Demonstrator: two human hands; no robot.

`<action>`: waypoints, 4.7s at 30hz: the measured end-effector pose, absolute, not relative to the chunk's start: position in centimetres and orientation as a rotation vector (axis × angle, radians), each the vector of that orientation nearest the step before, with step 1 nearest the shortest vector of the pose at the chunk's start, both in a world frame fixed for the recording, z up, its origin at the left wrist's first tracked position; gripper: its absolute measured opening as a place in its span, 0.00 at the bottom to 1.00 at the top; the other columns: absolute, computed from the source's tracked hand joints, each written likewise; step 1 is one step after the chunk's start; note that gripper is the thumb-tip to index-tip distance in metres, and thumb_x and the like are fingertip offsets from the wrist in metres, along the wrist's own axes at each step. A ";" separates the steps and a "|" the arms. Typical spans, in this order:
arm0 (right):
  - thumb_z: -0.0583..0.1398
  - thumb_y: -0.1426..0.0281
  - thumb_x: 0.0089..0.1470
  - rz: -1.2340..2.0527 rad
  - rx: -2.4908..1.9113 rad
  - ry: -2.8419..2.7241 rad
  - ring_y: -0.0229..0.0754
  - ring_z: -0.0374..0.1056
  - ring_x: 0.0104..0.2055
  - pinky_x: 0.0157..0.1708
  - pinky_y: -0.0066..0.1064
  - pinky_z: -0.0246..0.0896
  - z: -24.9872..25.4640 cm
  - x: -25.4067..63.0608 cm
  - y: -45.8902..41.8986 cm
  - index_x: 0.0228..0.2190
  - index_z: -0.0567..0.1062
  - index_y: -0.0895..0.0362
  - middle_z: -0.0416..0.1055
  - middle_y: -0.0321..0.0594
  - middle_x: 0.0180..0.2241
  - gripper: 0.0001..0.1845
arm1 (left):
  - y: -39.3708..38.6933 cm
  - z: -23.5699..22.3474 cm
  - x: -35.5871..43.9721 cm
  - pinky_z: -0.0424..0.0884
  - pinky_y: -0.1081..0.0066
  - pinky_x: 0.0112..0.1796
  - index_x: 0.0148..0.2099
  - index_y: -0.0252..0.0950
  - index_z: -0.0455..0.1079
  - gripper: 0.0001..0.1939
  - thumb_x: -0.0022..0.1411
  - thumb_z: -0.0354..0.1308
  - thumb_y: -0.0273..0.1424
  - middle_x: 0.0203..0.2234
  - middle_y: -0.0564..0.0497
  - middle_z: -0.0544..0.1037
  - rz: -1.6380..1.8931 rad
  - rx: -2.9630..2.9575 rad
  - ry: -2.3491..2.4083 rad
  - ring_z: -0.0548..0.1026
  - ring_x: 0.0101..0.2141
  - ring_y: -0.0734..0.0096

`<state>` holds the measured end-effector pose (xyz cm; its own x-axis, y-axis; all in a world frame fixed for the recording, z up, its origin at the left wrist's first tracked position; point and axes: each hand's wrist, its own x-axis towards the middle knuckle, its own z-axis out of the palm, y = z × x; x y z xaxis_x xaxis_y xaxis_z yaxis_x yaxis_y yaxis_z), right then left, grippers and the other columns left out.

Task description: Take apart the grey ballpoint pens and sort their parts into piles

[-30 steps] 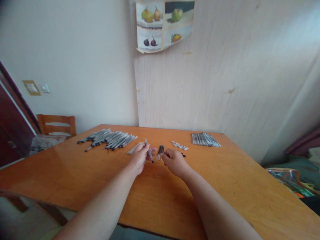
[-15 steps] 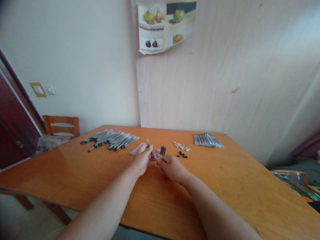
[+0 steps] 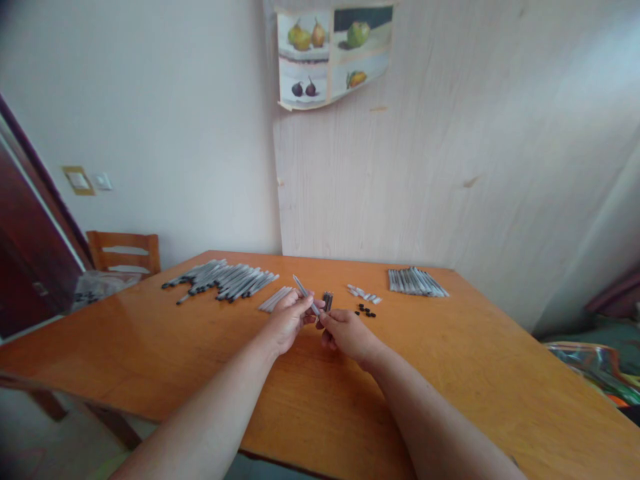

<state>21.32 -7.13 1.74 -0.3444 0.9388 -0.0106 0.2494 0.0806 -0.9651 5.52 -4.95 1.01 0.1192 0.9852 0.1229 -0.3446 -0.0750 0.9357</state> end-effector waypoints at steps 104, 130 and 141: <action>0.55 0.67 0.56 0.514 -1.222 -1.926 0.35 0.62 0.22 0.24 0.25 0.50 1.3 21.5 -6.3 0.22 0.69 0.57 0.69 0.34 0.20 0.12 | -5.0 1.2 5.5 0.68 0.74 0.31 0.41 0.35 0.69 0.17 0.54 0.65 0.39 0.35 0.46 0.79 1.266 1.031 0.781 0.76 0.33 0.71; 0.57 0.68 0.53 0.338 -1.246 -1.943 0.36 0.63 0.25 0.25 0.26 0.48 1.2 21.5 -6.3 0.25 0.70 0.57 0.70 0.36 0.23 0.08 | -4.9 1.2 5.7 0.67 0.75 0.30 0.37 0.34 0.66 0.14 0.53 0.65 0.35 0.30 0.47 0.79 1.275 1.003 0.827 0.75 0.28 0.74; 0.55 0.58 0.58 0.384 -1.309 -1.938 0.36 0.62 0.24 0.25 0.27 0.50 1.0 21.8 -6.1 0.24 0.70 0.56 0.69 0.37 0.22 0.17 | -4.7 1.0 5.7 0.68 0.75 0.30 0.35 0.35 0.64 0.17 0.50 0.68 0.37 0.28 0.50 0.78 1.307 0.981 0.838 0.76 0.28 0.74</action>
